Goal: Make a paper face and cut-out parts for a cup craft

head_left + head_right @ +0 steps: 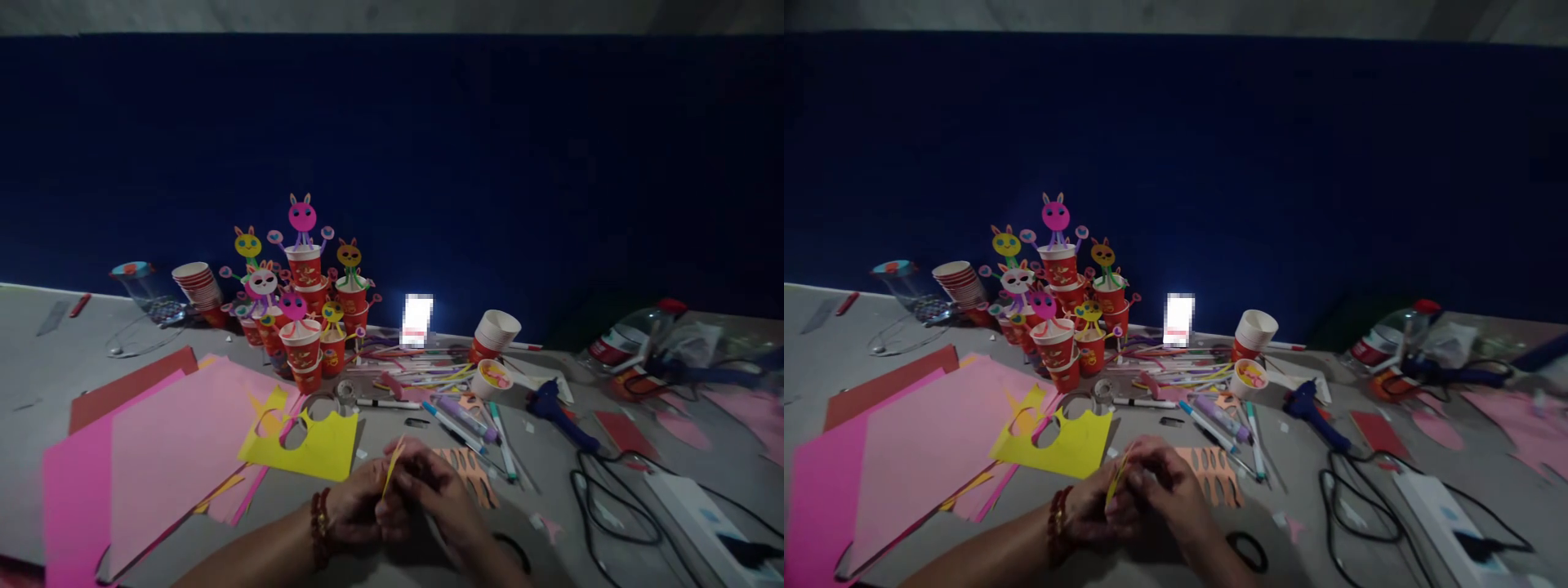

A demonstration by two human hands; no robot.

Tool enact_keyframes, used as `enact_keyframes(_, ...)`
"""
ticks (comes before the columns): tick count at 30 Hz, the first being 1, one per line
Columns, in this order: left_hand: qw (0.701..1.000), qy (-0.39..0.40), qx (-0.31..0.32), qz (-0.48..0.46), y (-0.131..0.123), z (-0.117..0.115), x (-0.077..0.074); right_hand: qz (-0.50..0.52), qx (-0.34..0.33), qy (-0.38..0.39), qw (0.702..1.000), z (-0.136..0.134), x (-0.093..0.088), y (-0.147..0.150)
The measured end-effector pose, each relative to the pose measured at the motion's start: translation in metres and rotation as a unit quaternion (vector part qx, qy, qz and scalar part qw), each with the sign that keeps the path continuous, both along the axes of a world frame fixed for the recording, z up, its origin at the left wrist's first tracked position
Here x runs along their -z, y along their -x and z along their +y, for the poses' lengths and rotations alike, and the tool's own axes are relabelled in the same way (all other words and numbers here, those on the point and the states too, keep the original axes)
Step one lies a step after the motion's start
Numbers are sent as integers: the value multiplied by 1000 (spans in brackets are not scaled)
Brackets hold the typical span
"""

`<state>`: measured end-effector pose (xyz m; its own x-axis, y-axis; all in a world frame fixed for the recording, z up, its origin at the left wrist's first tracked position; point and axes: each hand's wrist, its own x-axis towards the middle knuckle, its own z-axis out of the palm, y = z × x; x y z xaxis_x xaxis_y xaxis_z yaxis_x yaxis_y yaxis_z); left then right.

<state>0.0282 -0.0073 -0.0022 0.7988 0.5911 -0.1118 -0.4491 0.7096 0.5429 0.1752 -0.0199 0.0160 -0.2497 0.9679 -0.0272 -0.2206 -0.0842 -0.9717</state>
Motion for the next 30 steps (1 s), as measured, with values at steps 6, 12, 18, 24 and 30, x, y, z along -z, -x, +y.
enact_keyframes(6, 999, 25, 24, 32, -2, 2, 10, 75, 31, 96, 992, 3, -7, 9)
enact_keyframes(12, 985, -31, -130, 112, -6, 14, 16, 10, 136, 12, 991, 12, -5, -21)
enact_keyframes(18, 952, -130, -220, 168, -1, 11, 5, -16, 151, 26, 988, 5, -1, -30)
enact_keyframes(24, 920, -193, -261, 220, 0, 9, 0, -1, 154, 69, 986, -4, -2, -25)
enact_keyframes(30, 756, -426, -379, 322, 6, 6, -9, -3, 162, 59, 985, -10, 0, -25)
